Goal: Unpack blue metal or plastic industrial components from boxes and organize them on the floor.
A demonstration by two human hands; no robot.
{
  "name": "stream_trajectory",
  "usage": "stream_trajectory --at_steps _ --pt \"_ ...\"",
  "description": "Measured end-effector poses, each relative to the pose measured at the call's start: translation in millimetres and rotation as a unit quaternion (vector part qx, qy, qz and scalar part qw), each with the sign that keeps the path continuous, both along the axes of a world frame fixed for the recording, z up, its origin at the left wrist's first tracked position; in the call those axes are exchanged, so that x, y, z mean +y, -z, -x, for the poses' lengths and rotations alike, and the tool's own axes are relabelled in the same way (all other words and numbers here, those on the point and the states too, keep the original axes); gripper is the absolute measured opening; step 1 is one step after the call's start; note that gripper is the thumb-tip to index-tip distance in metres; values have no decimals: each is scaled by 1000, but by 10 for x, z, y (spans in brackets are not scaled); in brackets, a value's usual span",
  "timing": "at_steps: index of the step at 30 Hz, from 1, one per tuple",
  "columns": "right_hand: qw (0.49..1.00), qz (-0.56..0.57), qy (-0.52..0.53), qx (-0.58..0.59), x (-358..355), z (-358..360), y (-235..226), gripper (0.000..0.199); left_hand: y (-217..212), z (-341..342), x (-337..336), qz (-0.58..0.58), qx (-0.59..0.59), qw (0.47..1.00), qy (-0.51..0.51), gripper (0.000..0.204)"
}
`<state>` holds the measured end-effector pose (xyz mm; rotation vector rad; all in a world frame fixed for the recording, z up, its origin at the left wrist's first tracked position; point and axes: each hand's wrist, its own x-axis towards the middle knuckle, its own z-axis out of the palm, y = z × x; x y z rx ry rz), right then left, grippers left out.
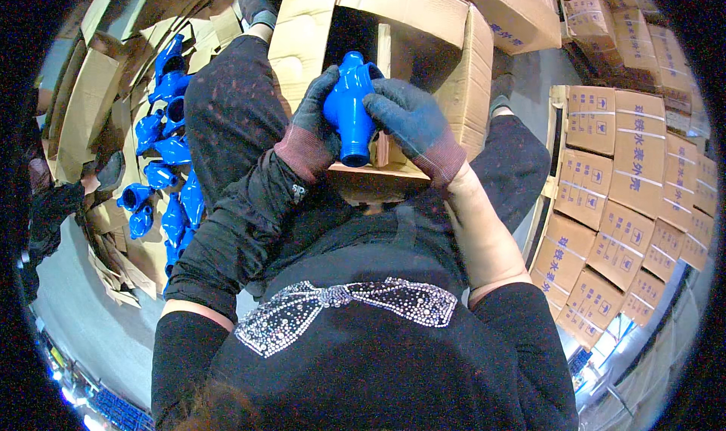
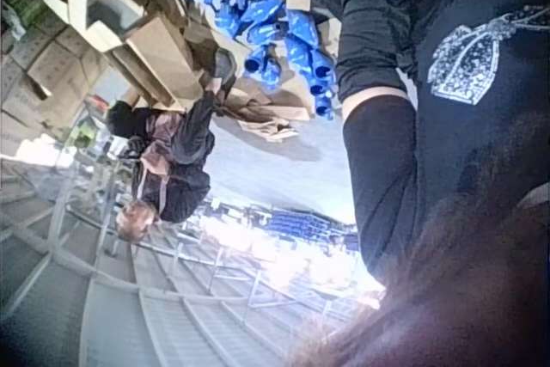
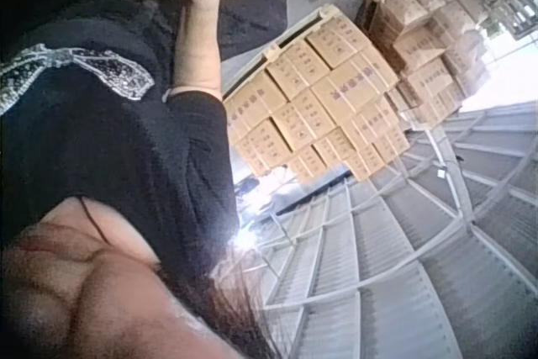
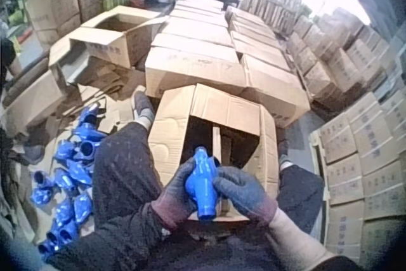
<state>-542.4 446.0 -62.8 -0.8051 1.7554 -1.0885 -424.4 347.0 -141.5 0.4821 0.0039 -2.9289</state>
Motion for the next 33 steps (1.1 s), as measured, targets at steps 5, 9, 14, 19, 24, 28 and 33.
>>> stream_trajectory --at_steps 5,9,14,19,24,28,33 --pt "999 19 -44 -5 20 -54 -49 34 90 20 -4 10 -15 1000 3 57" --pt "998 38 -41 1 62 -65 -11 36 47 12 10 34 -29 999 -2 58" --pt "998 27 -46 15 75 -95 22 39 109 14 14 32 -13 999 -1 57" --pt "985 10 -72 155 53 -161 93 43 51 21 41 43 -15 999 -18 56" --pt "990 -41 -78 107 6 -194 -19 50 -28 20 38 44 6 999 -18 62" --pt "989 -36 -78 123 -7 -173 -40 38 29 18 23 10 22 1000 15 60" --pt "993 53 -44 98 19 -214 -15 30 67 20 24 -17 14 998 50 62"
